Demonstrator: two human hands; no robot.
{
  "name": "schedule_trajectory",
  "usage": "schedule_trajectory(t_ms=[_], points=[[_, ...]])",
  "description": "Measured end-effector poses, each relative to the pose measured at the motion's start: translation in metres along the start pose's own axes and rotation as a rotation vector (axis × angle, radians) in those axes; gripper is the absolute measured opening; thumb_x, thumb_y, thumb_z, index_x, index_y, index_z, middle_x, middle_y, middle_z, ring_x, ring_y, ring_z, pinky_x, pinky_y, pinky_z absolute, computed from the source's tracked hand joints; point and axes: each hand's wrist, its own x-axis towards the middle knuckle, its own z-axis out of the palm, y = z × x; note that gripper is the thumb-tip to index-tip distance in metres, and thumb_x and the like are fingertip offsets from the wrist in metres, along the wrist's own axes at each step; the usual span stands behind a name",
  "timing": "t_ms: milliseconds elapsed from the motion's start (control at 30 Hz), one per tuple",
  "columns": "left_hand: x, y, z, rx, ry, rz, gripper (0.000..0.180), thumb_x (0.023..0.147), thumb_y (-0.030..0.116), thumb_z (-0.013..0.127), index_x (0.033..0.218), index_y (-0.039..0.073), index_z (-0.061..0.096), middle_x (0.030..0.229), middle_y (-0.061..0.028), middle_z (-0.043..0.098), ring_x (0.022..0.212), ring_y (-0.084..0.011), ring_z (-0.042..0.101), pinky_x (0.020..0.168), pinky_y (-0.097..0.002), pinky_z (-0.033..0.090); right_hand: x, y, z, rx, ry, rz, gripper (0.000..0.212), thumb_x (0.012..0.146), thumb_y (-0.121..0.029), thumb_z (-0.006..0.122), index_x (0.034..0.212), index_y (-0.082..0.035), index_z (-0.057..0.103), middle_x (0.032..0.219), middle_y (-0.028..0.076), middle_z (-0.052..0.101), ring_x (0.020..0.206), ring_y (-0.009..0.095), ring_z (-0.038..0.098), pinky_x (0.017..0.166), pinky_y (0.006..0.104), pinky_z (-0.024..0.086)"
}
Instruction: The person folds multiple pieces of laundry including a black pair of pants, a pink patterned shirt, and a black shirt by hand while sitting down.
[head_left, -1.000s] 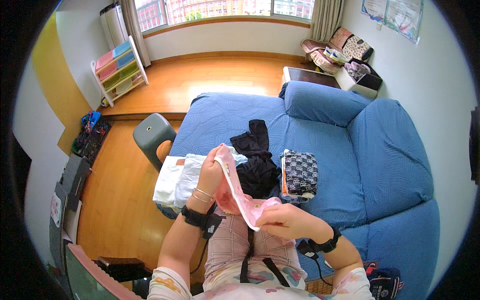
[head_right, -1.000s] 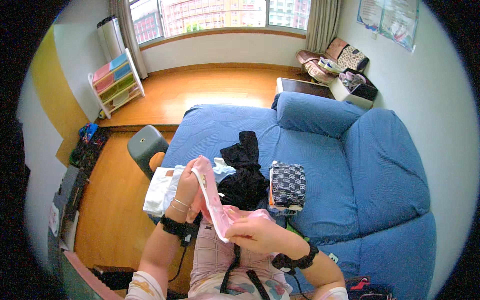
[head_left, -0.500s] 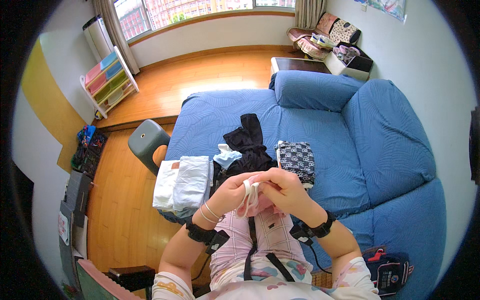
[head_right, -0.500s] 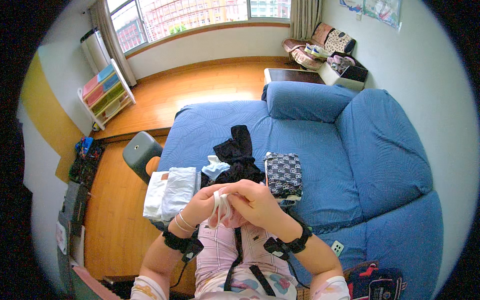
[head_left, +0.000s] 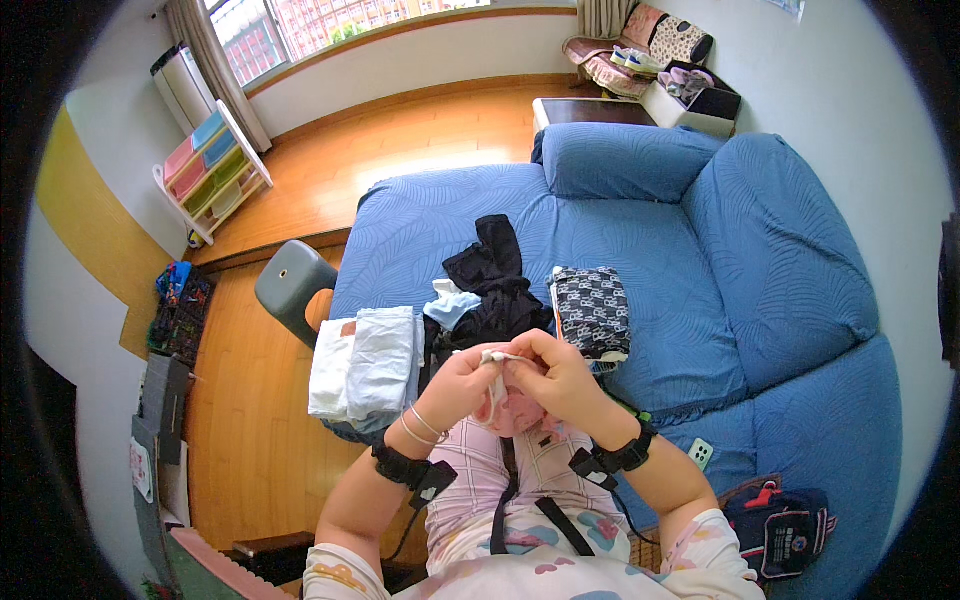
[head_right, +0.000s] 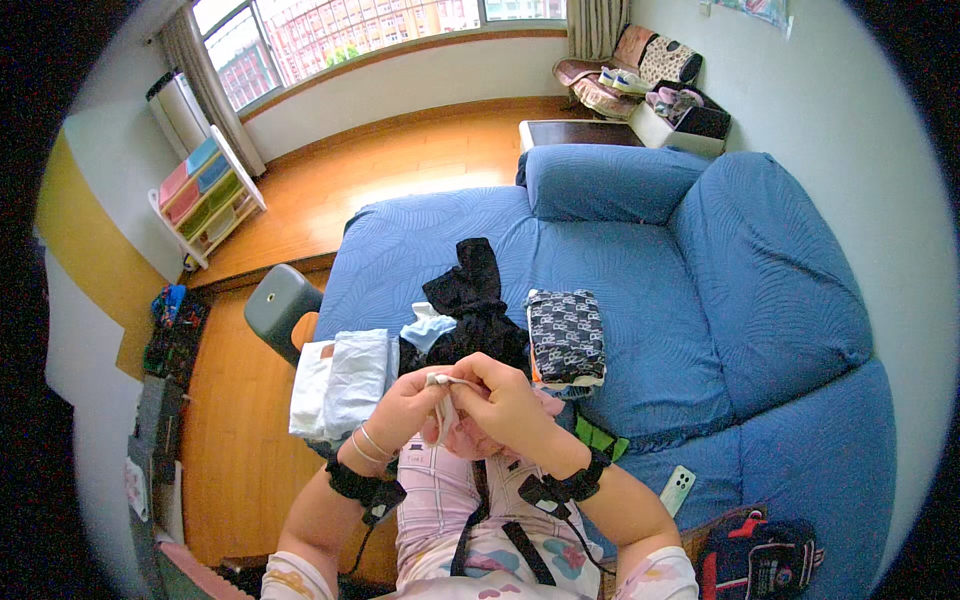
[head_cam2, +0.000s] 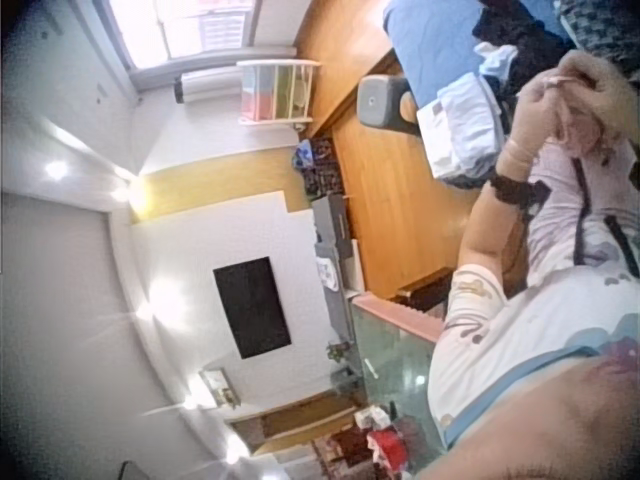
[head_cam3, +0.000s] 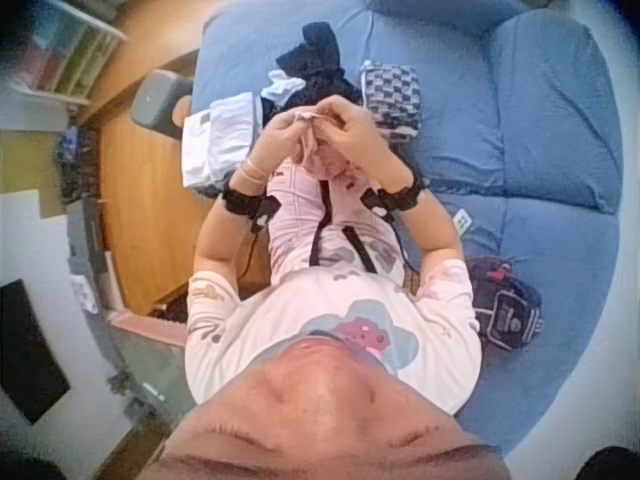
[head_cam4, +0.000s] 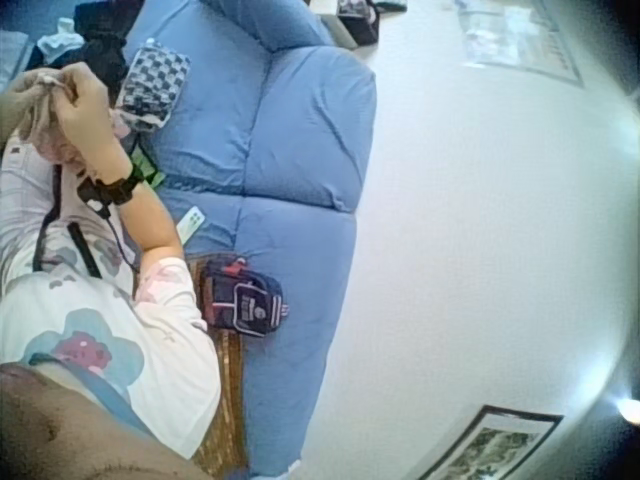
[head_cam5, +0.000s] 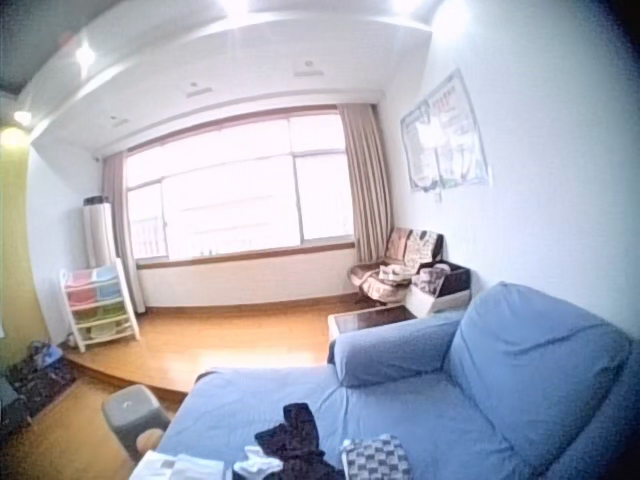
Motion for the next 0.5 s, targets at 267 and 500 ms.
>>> schedule_trajectory(t_ms=[267,500], points=[[0.008,0.032,-0.025,-0.076,0.251,0.237,0.030,0.098,0.009,0.040,0.119,0.001,0.060,0.093,-0.0072,0.068,0.062,-0.0102,0.062,0.054,-0.0220,0.050,-0.025,0.052,0.013,0.144,-0.096,0.196,0.011,0.094,-0.012,0.057,0.101,-0.002,0.057,0.076,-0.001,0.056,0.065,0.003,0.050,0.057,0.0206,0.042],[0.011,0.103,-0.063,0.139,0.094,0.359,0.029,0.102,0.016,0.041,0.121,0.000,0.056,0.103,-0.0186,0.069,0.078,-0.0162,0.067,0.064,-0.0238,0.054,-0.010,0.056,0.024,0.159,-0.061,0.041,0.015,0.091,-0.013,0.061,0.098,0.000,0.059,0.082,0.003,0.060,0.073,0.008,0.054,0.062,0.0265,0.045]])
